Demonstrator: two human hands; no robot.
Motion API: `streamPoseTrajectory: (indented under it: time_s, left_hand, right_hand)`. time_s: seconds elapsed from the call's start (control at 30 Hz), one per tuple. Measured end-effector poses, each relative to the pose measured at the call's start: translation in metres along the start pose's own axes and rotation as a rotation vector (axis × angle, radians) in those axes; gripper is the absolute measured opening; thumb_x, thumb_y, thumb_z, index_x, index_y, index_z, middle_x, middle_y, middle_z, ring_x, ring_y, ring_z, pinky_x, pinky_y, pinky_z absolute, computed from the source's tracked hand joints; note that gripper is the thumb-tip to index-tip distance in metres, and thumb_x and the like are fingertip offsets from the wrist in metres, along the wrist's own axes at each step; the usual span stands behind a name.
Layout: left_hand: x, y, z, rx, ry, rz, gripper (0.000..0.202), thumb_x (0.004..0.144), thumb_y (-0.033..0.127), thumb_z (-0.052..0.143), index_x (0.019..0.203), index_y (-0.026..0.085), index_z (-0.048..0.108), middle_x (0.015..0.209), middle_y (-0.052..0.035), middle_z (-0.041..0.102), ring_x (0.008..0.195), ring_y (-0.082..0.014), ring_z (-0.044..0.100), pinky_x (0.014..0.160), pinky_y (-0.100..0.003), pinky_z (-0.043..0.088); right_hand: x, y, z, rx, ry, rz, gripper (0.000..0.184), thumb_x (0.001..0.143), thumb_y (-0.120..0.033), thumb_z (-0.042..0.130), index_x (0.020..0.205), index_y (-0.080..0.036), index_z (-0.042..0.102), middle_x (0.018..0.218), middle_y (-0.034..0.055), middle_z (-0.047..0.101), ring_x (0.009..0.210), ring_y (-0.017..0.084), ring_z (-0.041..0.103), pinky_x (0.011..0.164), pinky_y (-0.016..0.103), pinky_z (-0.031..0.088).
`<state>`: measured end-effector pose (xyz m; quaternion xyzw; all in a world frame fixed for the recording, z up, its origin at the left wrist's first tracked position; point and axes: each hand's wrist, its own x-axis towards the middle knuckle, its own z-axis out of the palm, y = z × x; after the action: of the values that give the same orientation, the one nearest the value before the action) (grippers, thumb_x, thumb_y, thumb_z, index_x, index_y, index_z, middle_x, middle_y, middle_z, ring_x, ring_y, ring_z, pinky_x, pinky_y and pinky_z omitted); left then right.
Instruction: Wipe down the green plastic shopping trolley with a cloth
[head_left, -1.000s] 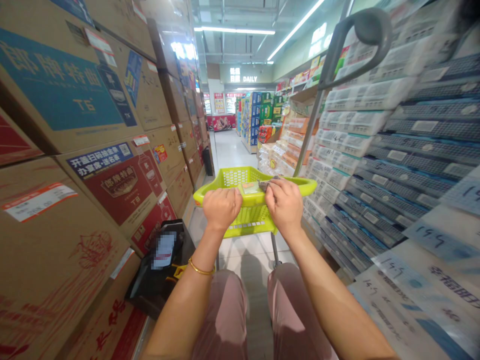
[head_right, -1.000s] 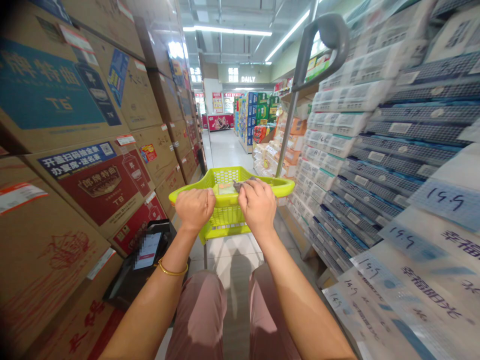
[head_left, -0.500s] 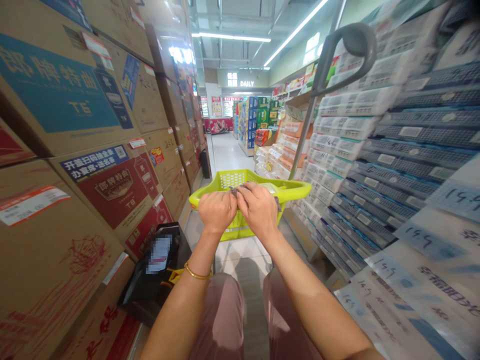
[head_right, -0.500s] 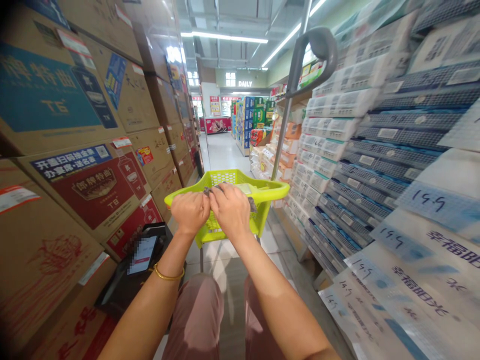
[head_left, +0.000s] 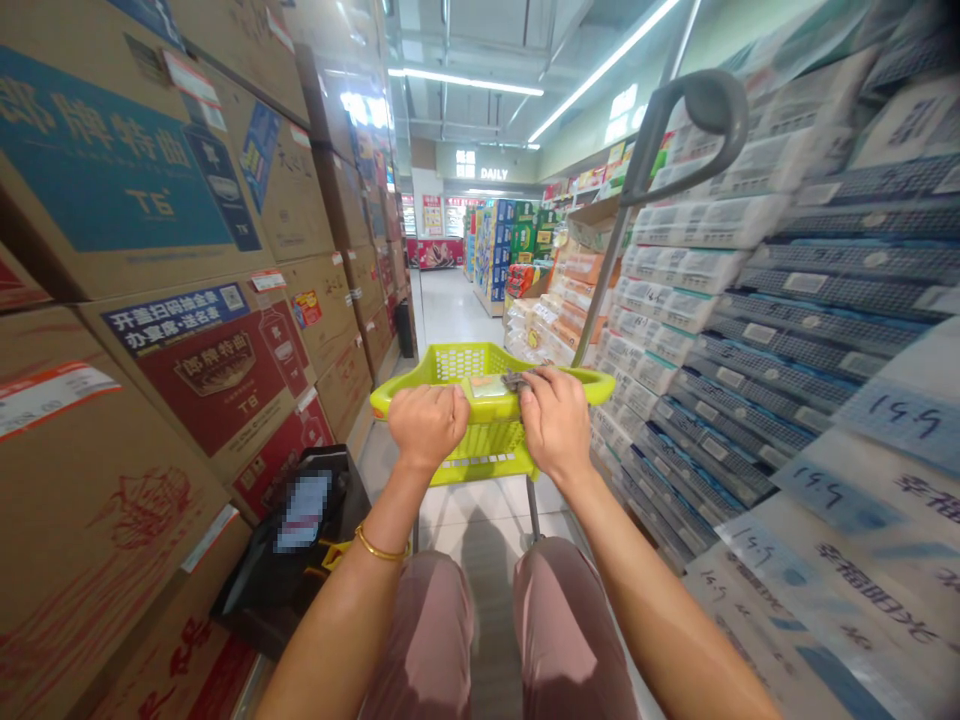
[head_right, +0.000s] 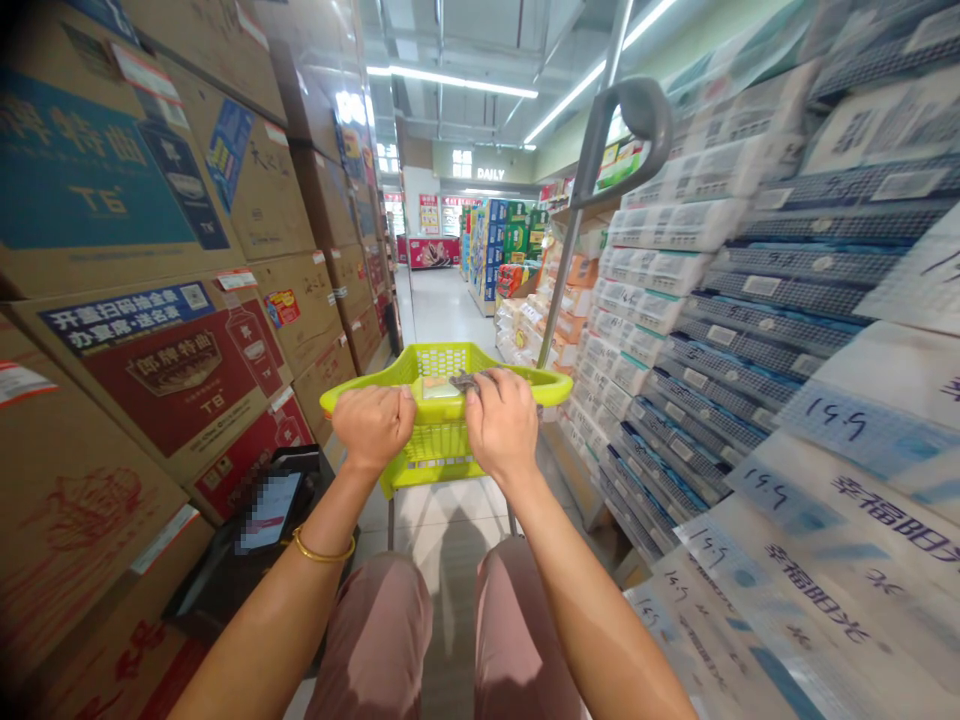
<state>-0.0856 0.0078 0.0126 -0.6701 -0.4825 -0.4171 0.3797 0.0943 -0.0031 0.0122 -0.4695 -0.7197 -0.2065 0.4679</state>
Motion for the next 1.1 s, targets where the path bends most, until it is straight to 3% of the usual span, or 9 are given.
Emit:
streamPoseTrajectory:
  time_s: [0.1,0.2,0.37,0.67,0.83,0.97,1.1]
  left_hand:
    - [0.0,-0.001,0.0,-0.021,-0.026,-0.011,0.035,0.089,0.027,0.043,0.057,0.02,0.057,0.056,-0.0046,0.063,0.054,-0.0167,0.053,0.058,-0.035,0.022]
    - [-0.001,-0.005,-0.001,-0.027,-0.038,-0.007,0.035,0.088,0.027,0.043,0.057,0.02,0.057,0.054,-0.005,0.062,0.054,-0.0172,0.054,0.057,-0.035,0.022]
    - [-0.001,-0.012,-0.003,-0.023,-0.011,0.005,0.039,0.088,0.026,0.042,0.052,0.02,0.055,0.051,-0.0042,0.061,0.052,-0.0165,0.053,0.056,-0.034,0.022]
    - [-0.001,-0.011,-0.002,0.019,0.027,0.006,0.041,0.088,0.025,0.042,0.048,0.02,0.051,0.049,-0.0035,0.059,0.049,-0.0158,0.051,0.056,-0.035,0.022]
    - [-0.001,-0.01,-0.002,-0.019,0.003,-0.027,0.041,0.088,0.025,0.04,0.049,0.021,0.051,0.049,-0.0042,0.057,0.051,-0.0167,0.051,0.056,-0.035,0.021]
    - [-0.001,-0.013,-0.001,-0.031,0.011,-0.005,0.039,0.087,0.026,0.041,0.05,0.021,0.053,0.049,-0.0041,0.057,0.05,-0.0169,0.051,0.055,-0.034,0.021]
    - [-0.002,-0.02,-0.002,-0.011,0.043,0.042,0.038,0.086,0.024,0.043,0.05,0.021,0.052,0.047,-0.0035,0.056,0.049,-0.0162,0.05,0.054,-0.034,0.021]
  right_hand:
    - [-0.001,-0.028,0.006,0.017,-0.059,-0.117,0.037,0.091,-0.028,0.04,0.121,-0.015,0.058,0.123,0.0103,0.06,0.12,0.025,0.046,0.103,0.041,0.038]
    - [0.001,-0.04,0.012,-0.017,-0.061,-0.187,0.037,0.091,-0.027,0.042,0.122,-0.016,0.058,0.124,0.0078,0.062,0.121,0.025,0.047,0.103,0.039,0.038]
    - [0.003,-0.02,0.011,-0.027,-0.035,-0.287,0.033,0.092,-0.031,0.043,0.118,-0.021,0.061,0.119,0.0034,0.066,0.115,0.021,0.053,0.097,0.035,0.042]
    - [-0.006,0.012,-0.002,0.029,0.099,-0.084,0.028,0.09,-0.028,0.047,0.108,-0.019,0.066,0.109,0.0079,0.069,0.108,0.021,0.057,0.097,0.037,0.046]
    - [-0.006,-0.015,0.005,0.044,0.085,0.018,0.03,0.09,-0.027,0.044,0.111,-0.02,0.065,0.111,0.0092,0.067,0.113,0.023,0.053,0.099,0.042,0.044]
    - [-0.001,-0.048,0.016,0.009,-0.015,-0.091,0.033,0.09,-0.03,0.046,0.117,-0.022,0.062,0.117,0.0065,0.065,0.117,0.024,0.049,0.1,0.039,0.041]
    - [0.003,-0.053,0.019,-0.025,-0.011,-0.144,0.031,0.09,-0.03,0.046,0.115,-0.023,0.063,0.114,0.0047,0.067,0.113,0.023,0.053,0.097,0.036,0.042]
